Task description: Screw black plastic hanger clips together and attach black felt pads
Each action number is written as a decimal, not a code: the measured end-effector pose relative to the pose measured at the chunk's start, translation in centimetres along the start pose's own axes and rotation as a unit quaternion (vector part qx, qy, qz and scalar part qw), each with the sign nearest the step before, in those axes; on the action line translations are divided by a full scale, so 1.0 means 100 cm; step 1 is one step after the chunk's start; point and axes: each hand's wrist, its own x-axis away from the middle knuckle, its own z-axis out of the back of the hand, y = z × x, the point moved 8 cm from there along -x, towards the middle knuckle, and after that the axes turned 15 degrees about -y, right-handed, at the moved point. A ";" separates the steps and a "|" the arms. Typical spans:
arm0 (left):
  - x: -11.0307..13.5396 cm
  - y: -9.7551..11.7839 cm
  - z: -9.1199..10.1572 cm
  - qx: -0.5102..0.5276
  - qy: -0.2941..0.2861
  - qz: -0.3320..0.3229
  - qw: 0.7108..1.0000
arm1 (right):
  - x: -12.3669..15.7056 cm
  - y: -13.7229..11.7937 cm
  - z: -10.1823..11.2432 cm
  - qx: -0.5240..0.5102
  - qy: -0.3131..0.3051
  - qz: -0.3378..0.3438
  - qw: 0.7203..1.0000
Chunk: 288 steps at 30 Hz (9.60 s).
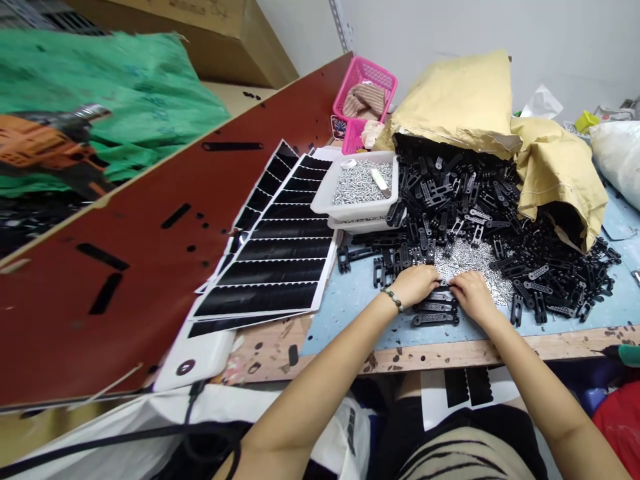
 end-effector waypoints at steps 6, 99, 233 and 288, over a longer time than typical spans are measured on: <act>-0.002 -0.002 -0.005 0.007 -0.001 -0.001 1.000 | 0.002 0.003 0.000 -0.002 0.007 -0.022 1.000; 0.034 0.006 0.014 0.142 0.095 0.030 0.985 | -0.001 0.009 0.034 -0.244 0.073 -0.002 0.967; -0.080 0.071 0.026 0.049 0.144 0.001 0.988 | 0.018 0.098 0.050 0.014 0.092 -0.142 0.985; 0.060 -0.012 -0.006 0.515 0.191 0.005 0.836 | 0.030 -0.008 0.005 -0.312 0.041 0.000 0.949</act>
